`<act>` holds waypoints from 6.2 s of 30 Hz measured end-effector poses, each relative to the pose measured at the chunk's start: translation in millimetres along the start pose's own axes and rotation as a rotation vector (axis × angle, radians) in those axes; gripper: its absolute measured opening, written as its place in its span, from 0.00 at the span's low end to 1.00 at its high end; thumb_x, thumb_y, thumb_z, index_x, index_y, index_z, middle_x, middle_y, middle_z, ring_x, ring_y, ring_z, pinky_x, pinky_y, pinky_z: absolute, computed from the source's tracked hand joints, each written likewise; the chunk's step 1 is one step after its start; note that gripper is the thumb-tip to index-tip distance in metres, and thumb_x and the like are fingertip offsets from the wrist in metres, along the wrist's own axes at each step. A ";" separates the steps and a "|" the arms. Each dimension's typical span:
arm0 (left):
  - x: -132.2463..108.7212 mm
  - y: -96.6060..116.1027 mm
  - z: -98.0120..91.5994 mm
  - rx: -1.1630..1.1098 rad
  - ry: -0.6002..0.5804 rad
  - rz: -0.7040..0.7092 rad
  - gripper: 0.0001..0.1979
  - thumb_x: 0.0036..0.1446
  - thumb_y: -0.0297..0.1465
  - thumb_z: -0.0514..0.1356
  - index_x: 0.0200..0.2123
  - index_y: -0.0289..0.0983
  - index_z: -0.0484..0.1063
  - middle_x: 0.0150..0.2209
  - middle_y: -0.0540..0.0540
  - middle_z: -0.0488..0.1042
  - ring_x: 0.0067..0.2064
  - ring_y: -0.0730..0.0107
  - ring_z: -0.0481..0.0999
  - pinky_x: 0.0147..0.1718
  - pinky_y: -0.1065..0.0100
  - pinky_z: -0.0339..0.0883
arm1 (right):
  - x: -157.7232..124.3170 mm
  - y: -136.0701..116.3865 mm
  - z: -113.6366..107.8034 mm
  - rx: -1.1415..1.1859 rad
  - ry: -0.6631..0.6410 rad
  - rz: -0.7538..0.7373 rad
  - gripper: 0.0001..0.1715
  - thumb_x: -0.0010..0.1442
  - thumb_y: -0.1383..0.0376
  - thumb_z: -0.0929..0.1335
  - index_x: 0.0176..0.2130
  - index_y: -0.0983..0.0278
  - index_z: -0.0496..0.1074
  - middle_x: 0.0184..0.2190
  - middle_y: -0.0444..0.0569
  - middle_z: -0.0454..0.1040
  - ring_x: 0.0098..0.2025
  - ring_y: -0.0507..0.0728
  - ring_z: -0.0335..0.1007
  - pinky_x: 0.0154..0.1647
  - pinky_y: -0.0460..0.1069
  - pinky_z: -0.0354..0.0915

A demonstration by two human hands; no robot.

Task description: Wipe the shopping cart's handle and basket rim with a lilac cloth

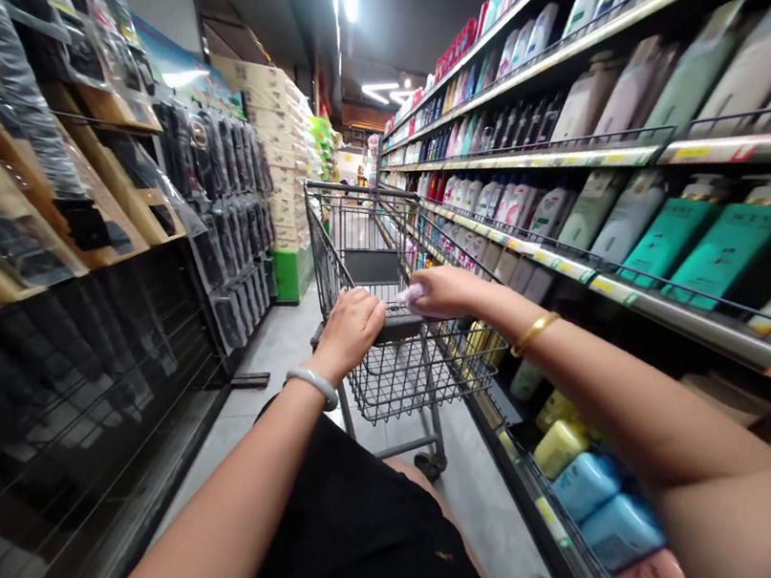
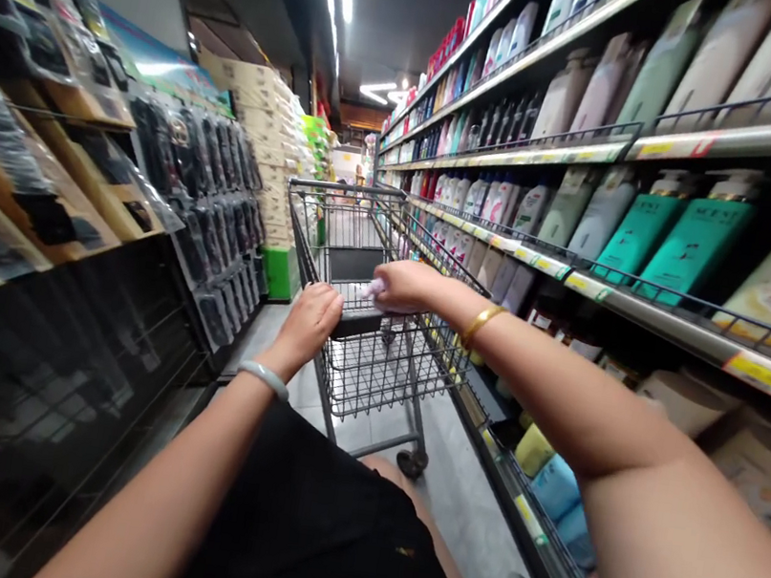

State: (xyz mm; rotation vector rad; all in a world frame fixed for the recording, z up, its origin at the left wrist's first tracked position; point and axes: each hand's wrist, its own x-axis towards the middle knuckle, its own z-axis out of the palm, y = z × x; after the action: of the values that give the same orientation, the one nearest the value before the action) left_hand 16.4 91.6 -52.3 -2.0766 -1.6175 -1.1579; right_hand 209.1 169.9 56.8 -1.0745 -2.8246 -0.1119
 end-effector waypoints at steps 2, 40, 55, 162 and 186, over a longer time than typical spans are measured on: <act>0.5 -0.4 1.1 -0.004 -0.002 -0.001 0.20 0.71 0.38 0.43 0.28 0.40 0.63 0.36 0.44 0.70 0.45 0.59 0.68 0.55 0.53 0.60 | -14.7 -19.9 15.0 0.022 0.255 -0.071 0.14 0.61 0.56 0.69 0.44 0.61 0.74 0.37 0.51 0.76 0.36 0.57 0.68 0.35 0.49 0.59; -8.0 -16.4 -21.4 -0.291 -0.168 0.177 0.23 0.59 0.55 0.59 0.39 0.40 0.69 0.42 0.44 0.74 0.52 0.55 0.69 0.59 0.52 0.56 | -67.6 -37.9 189.6 0.501 1.313 0.332 0.12 0.60 0.67 0.70 0.45 0.58 0.73 0.49 0.54 0.66 0.54 0.63 0.67 0.56 0.62 0.69; -11.1 8.4 -8.2 -0.156 -0.037 0.130 0.12 0.65 0.42 0.56 0.35 0.40 0.66 0.37 0.47 0.69 0.46 0.60 0.69 0.63 0.49 0.54 | -64.4 -62.2 175.3 0.567 1.197 0.263 0.21 0.61 0.67 0.69 0.54 0.59 0.69 0.52 0.55 0.68 0.58 0.62 0.66 0.62 0.61 0.67; -7.6 7.0 8.3 -0.128 0.280 0.160 0.18 0.64 0.38 0.54 0.22 0.41 0.56 0.23 0.51 0.60 0.31 0.66 0.63 0.49 0.57 0.64 | -98.0 18.9 258.1 0.597 1.175 0.490 0.08 0.53 0.68 0.67 0.36 0.61 0.73 0.42 0.50 0.70 0.48 0.59 0.68 0.54 0.57 0.65; -13.1 2.5 7.4 -0.113 0.312 0.121 0.18 0.65 0.38 0.53 0.22 0.41 0.55 0.24 0.50 0.60 0.32 0.65 0.63 0.44 0.58 0.65 | -82.0 -24.9 167.0 0.505 1.290 0.099 0.09 0.57 0.65 0.72 0.40 0.59 0.74 0.42 0.49 0.73 0.50 0.61 0.70 0.54 0.59 0.67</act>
State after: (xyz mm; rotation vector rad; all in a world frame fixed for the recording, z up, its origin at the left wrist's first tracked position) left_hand 21.0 86.3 -65.9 -1.9098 -1.2935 -1.4736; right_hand 239.3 116.0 -120.4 -0.6262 -1.5107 -0.0438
